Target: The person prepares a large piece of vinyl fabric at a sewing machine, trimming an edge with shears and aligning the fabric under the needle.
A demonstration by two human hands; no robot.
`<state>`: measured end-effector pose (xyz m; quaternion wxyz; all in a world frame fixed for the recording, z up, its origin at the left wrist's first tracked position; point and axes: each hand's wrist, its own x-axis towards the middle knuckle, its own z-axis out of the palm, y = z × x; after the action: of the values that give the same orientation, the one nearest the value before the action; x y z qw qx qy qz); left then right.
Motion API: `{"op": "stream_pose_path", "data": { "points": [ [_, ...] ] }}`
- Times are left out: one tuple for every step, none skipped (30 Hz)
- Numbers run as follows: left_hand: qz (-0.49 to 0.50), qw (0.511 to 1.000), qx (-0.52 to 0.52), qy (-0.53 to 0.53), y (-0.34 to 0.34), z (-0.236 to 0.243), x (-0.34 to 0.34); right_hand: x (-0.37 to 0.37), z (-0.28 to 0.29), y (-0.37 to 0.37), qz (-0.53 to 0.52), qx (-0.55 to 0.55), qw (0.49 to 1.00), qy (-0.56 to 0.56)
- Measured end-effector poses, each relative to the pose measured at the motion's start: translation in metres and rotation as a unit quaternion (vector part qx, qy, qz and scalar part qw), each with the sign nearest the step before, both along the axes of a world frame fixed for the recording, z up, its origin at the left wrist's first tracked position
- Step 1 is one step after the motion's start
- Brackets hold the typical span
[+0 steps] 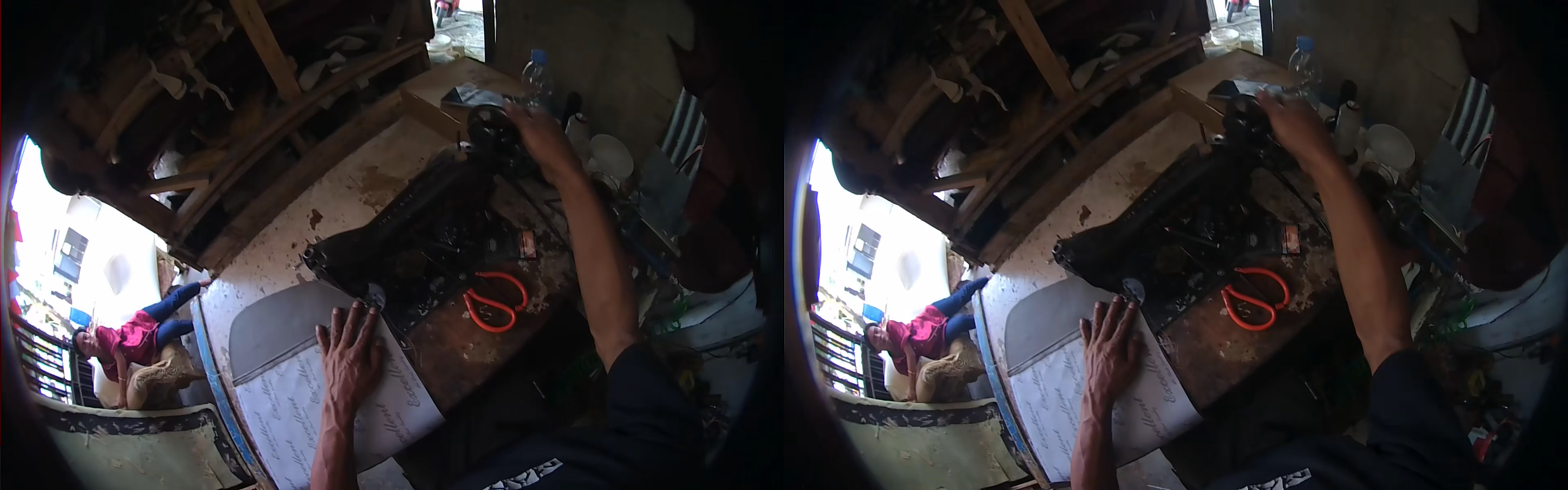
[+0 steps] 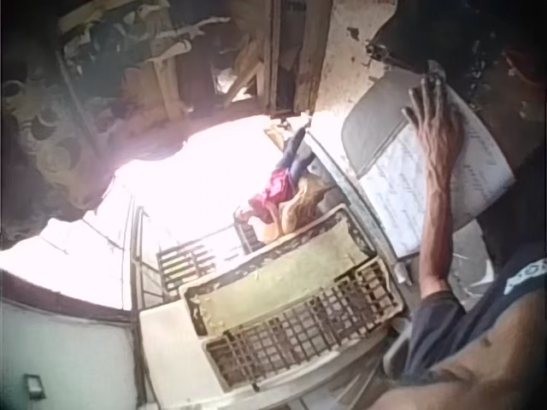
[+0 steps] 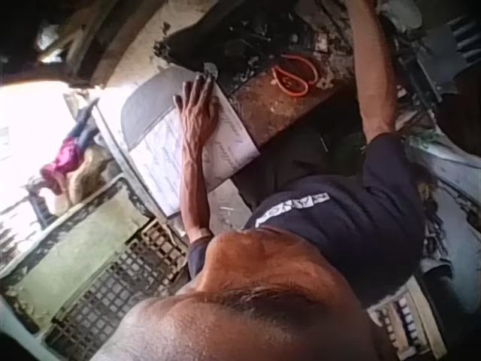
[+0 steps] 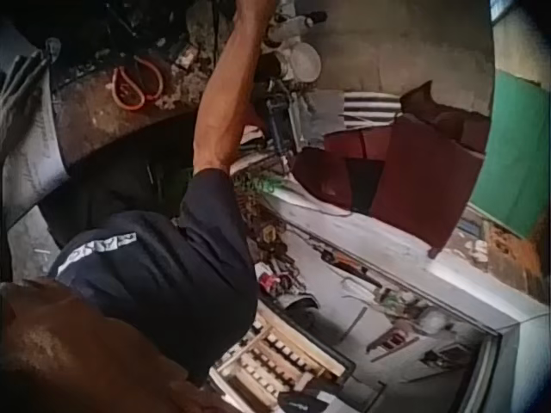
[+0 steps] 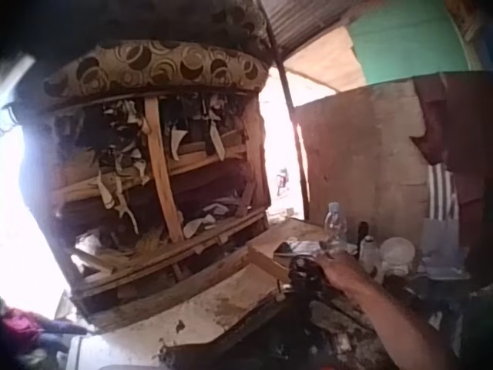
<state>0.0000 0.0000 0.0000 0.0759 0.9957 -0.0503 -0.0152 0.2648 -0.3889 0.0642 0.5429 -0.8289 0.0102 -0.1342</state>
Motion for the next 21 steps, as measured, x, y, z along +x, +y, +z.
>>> {"op": "stream_pose_path", "data": {
  "points": [
    [0.002,1.0,-0.006,-0.002,0.002,-0.003,0.0,-0.008,-0.002,-0.001,0.002,0.006,1.0,-0.027],
    [0.002,1.0,-0.013,-0.004,0.006,-0.005,0.003,-0.014,-0.004,0.003,0.003,0.011,0.999,-0.053],
    [0.022,0.998,-0.044,-0.025,-0.04,-0.02,0.015,-0.003,0.013,-0.027,0.024,-0.019,0.997,-0.074],
    [0.018,0.998,-0.044,-0.029,-0.042,-0.019,0.018,-0.016,0.018,-0.025,-0.044,-0.088,0.992,-0.085],
    [0.015,0.998,-0.043,-0.031,-0.044,-0.021,0.019,-0.031,0.02,-0.021,-0.112,-0.155,0.977,-0.096],
    [0.012,0.998,-0.048,-0.032,-0.046,-0.025,0.019,-0.056,0.025,-0.003,-0.099,-0.126,0.962,-0.22],
    [0.024,0.998,-0.046,-0.036,-0.038,-0.032,0.015,-0.077,0.017,0.034,-0.07,-0.083,0.935,-0.338],
    [0.019,0.997,-0.051,-0.046,-0.036,-0.035,0.017,-0.101,0.008,0.054,0.057,-0.077,0.955,-0.282],
    [0.021,0.998,-0.049,-0.044,-0.032,-0.036,0.017,-0.118,-0.008,0.077,0.189,-0.062,0.956,-0.216],
    [0.031,0.998,-0.047,-0.04,-0.029,-0.036,0.013,-0.127,-0.018,0.1,0.309,-0.057,0.948,-0.055],
    [0.017,0.997,-0.056,-0.044,-0.039,-0.034,0.02,-0.124,-0.033,0.119,0.33,0.053,0.938,0.091],
    [0.014,0.998,-0.054,-0.043,-0.04,-0.034,0.019,-0.103,-0.048,0.141,0.339,0.079,0.909,0.231],
    [0.014,0.998,-0.054,-0.042,-0.042,-0.033,0.019,-0.075,-0.069,0.156,0.385,-0.03,0.908,0.16],
    [0.011,0.997,-0.057,-0.041,-0.045,-0.03,0.02,-0.048,-0.091,0.167,0.424,-0.139,0.891,0.084],
    [0.009,0.997,-0.06,-0.039,-0.046,-0.03,0.021,-0.025,-0.123,0.177,0.424,-0.139,0.891,0.082],
    [0.005,0.997,-0.061,-0.041,-0.049,-0.029,0.024,-0.005,-0.152,0.182,0.434,-0.202,0.874,-0.083],
    [0.003,0.997,-0.061,-0.042,-0.05,-0.031,0.024,0.005,-0.167,0.188,0.435,-0.259,0.827,-0.245],
    [0.007,0.997,-0.062,-0.042,-0.048,-0.033,0.022,0.005,-0.167,0.199,0.441,-0.257,0.824,-0.245],
    [0.012,0.997,-0.063,-0.041,-0.046,-0.034,0.022,0.004,-0.166,0.21,0.46,-0.179,0.846,-0.202],
    [0.01,0.997,-0.061,-0.042,-0.045,-0.033,0.023,0.003,-0.166,0.22,0.473,-0.1,0.861,-0.156],
    [0.008,0.997,-0.058,-0.042,-0.044,-0.033,0.022,0.0,-0.165,0.23,0.482,-0.019,0.869,-0.106]
  ]
}}
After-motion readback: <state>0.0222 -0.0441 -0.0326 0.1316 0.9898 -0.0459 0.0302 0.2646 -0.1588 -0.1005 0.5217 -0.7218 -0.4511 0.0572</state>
